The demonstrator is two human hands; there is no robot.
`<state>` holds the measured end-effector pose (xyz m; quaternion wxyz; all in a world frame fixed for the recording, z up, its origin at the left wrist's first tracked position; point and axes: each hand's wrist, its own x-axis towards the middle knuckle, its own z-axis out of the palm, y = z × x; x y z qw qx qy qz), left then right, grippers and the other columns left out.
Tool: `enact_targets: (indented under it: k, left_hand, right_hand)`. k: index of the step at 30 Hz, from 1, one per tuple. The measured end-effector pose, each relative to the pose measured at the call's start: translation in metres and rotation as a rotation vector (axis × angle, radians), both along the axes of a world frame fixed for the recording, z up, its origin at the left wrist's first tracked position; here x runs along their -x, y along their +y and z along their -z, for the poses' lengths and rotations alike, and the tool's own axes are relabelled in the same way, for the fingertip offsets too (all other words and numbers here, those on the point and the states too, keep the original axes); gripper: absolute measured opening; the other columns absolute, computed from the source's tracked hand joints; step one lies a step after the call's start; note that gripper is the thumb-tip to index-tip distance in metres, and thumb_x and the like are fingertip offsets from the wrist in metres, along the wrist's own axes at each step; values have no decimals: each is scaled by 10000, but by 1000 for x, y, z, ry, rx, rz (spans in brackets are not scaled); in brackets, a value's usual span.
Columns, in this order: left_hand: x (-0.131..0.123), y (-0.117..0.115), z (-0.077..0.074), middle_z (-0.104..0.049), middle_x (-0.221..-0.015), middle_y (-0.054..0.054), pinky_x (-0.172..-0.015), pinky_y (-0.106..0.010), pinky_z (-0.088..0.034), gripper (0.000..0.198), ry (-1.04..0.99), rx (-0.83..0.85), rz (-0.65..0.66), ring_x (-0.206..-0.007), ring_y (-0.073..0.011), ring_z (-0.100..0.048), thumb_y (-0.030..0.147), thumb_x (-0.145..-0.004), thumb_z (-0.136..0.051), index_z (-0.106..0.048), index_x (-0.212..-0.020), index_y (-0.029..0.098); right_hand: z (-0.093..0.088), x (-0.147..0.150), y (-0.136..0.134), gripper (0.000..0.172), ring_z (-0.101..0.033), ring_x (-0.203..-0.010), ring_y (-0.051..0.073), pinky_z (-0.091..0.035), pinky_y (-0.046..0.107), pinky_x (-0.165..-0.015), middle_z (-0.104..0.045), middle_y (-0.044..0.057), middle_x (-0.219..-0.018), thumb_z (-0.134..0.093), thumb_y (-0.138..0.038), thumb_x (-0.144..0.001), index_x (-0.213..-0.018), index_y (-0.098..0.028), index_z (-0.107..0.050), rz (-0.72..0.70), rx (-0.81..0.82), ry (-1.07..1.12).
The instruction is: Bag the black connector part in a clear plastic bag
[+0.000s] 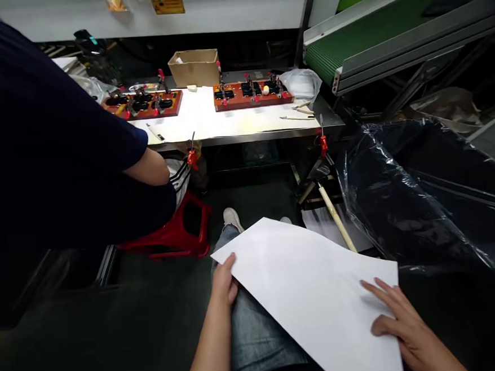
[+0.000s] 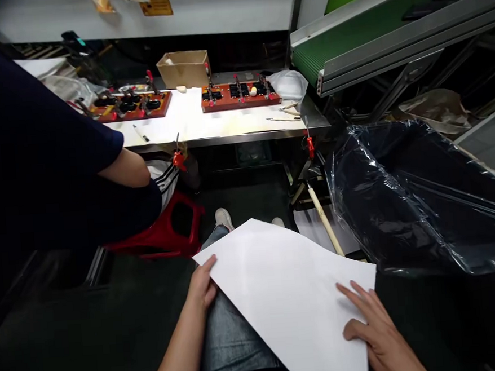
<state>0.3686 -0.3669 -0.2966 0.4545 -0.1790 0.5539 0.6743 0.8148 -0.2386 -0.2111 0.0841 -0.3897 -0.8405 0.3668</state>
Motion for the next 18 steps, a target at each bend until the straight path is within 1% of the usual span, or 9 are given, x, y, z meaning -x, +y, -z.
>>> enact_targets:
  k: [1, 4, 6, 8, 10, 12, 14, 16, 18]
  left_hand:
    - [-10, -3, 2, -787, -1176, -152, -963, -457, -659, 343, 1, -19, 11, -1019, -242, -788, 185, -943, -728, -678, -1270, 96]
    - [-39, -10, 5, -792, -1193, -172, -1061, -493, -611, 375, 27, -70, 31, -1080, -277, -781, 132, -866, -789, -707, -1229, 83]
    - [-51, -14, 5, -791, -1198, -196, -1115, -499, -574, 407, 47, -97, 28, -1122, -315, -770, 158, -820, -841, -724, -1199, 65]
    - [-53, -19, 4, -790, -1215, -195, -1142, -477, -557, 436, 57, -127, 17, -1159, -333, -759, 202, -798, -871, -732, -1191, 74]
    - [-49, -24, 4, -788, -1241, -169, -1137, -448, -566, 446, 55, -154, 8, -1179, -324, -754, 240, -808, -867, -731, -1213, 114]
    - [-43, -27, 4, -789, -1250, -145, -1114, -428, -588, 431, 47, -158, 3, -1182, -310, -756, 247, -828, -848, -726, -1230, 151]
    - [-42, -29, 3, -792, -1248, -130, -1096, -413, -604, 398, 42, -140, 2, -1187, -304, -755, 234, -850, -825, -722, -1230, 171]
    - [-45, -27, 0, -790, -1260, -113, -1092, -398, -609, 355, 46, -116, 7, -1206, -299, -748, 216, -875, -794, -721, -1221, 189]
    - [-52, -23, -6, -786, -1273, -96, -1097, -385, -606, 309, 51, -95, 21, -1236, -292, -735, 212, -896, -765, -722, -1202, 206]
  right_hand:
    - [3, -14, 0, 61, -273, -1597, 409, -138, 627, -1343, -472, -36, -1639, -747, -309, -764, -783, -343, -794, 139, 27, 2]
    - [15, -41, 3, 561, -438, -1495, 472, -346, 641, -1276, -481, 69, -1638, -860, -448, -579, -1125, -366, -760, 668, 219, 58]
    - [19, -44, 3, 709, -581, -1367, 471, -515, 625, -1155, -597, 138, -1529, -819, -595, -652, -1295, -341, -664, 985, 418, 108]
    - [19, -38, 3, 763, -666, -1252, 468, -623, 619, -1011, -683, 175, -1412, -660, -776, -785, -1380, -301, -606, 1144, 657, 197]
    - [14, -30, 3, 876, -699, -1198, 461, -662, 623, -931, -709, 185, -1368, -501, -882, -845, -1469, -269, -546, 1143, 832, 328]
    - [9, -25, 3, 903, -711, -1187, 445, -673, 590, -935, -728, 183, -1337, -566, -851, -850, -1515, -242, -515, 1048, 939, 414]
    - [7, -24, 4, 833, -712, -1202, 424, -661, 527, -996, -745, 176, -1304, -789, -659, -816, -1482, -210, -568, 966, 1065, 393]
    - [8, -26, 5, 735, -712, -1212, 411, -624, 497, -1064, -756, 181, -1277, -905, -447, -774, -1402, -170, -643, 895, 1216, 350]
    - [8, -28, 6, 642, -720, -1200, 407, -589, 508, -1102, -764, 188, -1254, -931, -392, -764, -1311, -146, -700, 829, 1282, 363]
